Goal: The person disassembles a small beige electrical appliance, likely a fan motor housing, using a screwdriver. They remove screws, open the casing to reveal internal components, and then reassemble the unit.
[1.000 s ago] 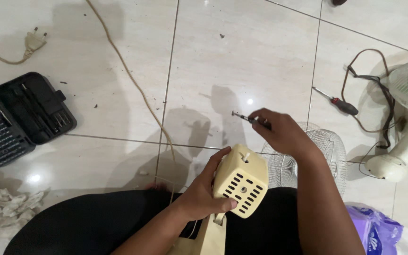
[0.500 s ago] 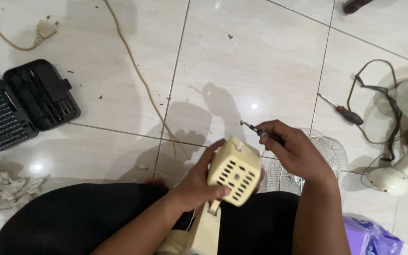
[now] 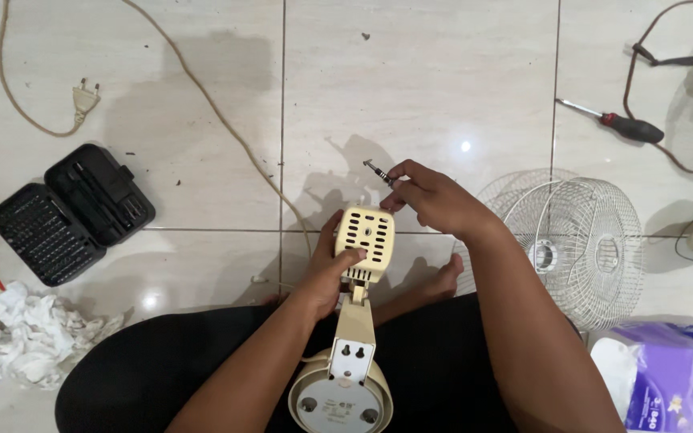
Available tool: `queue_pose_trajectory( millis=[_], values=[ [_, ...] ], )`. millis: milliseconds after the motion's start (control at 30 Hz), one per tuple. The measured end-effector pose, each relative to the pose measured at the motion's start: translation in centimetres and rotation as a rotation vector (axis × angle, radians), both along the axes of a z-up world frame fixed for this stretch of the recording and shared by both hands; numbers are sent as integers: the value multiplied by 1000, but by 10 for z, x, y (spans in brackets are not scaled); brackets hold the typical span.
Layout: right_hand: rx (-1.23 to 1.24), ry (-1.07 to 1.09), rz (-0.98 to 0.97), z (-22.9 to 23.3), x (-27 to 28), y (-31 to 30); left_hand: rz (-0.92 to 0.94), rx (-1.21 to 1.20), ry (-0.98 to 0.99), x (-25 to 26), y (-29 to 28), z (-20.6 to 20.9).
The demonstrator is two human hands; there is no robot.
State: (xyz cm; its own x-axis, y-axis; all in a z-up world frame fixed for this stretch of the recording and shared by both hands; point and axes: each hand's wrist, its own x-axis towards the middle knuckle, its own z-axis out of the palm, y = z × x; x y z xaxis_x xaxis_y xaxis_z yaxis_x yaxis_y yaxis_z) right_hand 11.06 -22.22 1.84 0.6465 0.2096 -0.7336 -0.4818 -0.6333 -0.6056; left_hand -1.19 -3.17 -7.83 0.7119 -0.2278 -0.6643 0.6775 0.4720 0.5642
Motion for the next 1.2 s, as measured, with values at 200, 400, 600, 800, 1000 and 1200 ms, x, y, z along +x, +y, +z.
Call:
queue_pose_trajectory(
  millis=[200,400,600,800,1000,1200],
  values=[
    [8,27,-31,-7,6,-1,-24,54,9,2,-3,-6],
    [49,-48,-3,-17,2,-4,-56,95,-14,-1,-6,-1],
    [18,-56,59,-22,1,-4,19,197,-164,-2,-3,2],
    [48,-109,115,-21,1,2,222,-18,123,-3,2,-1],
    [7,-117,140,-13,0,4,95,114,-50,-1,-6,-3],
    [-144,-5,189,-3,1,2,-146,365,-185,-13,-12,9]
  ],
)
